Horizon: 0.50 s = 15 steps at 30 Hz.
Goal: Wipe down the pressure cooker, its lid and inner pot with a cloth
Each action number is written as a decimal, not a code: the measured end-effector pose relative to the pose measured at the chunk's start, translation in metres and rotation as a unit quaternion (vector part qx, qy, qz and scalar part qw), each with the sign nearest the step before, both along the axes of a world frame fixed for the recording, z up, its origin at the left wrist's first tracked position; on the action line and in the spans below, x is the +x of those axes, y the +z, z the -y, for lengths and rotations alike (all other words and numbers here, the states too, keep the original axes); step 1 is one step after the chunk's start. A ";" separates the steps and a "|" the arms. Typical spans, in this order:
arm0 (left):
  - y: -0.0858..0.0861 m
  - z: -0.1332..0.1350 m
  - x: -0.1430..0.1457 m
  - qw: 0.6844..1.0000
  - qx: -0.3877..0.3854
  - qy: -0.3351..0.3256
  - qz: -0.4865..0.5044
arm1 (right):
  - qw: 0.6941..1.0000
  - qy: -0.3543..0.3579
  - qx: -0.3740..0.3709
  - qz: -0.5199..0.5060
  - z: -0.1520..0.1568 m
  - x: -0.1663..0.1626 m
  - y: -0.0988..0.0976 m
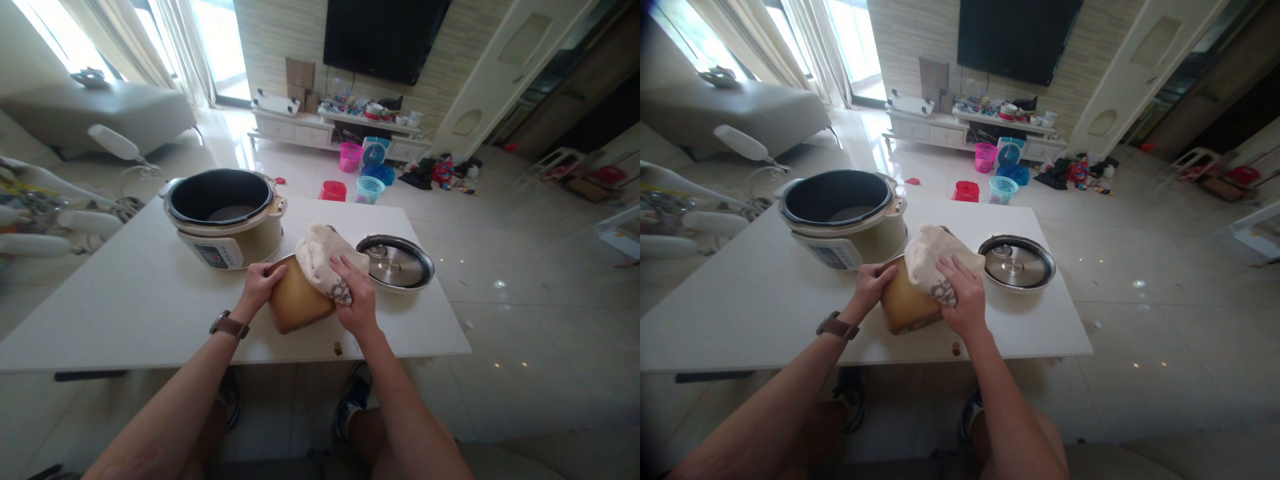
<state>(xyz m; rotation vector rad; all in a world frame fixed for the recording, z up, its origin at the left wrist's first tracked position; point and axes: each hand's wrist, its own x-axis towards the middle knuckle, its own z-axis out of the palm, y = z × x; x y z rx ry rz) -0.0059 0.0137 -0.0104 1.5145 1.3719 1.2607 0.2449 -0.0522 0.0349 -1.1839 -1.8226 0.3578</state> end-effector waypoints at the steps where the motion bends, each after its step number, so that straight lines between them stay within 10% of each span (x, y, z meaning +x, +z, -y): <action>1: -0.001 0.000 -0.001 1.000 -0.004 0.003 0.002 | 0.999 -0.024 -0.011 -0.030 -0.002 0.002 -0.003; 15: -0.054 0.002 -0.006 0.994 0.032 0.093 0.045 | 0.907 -0.236 -0.201 -0.285 -0.040 0.026 -0.056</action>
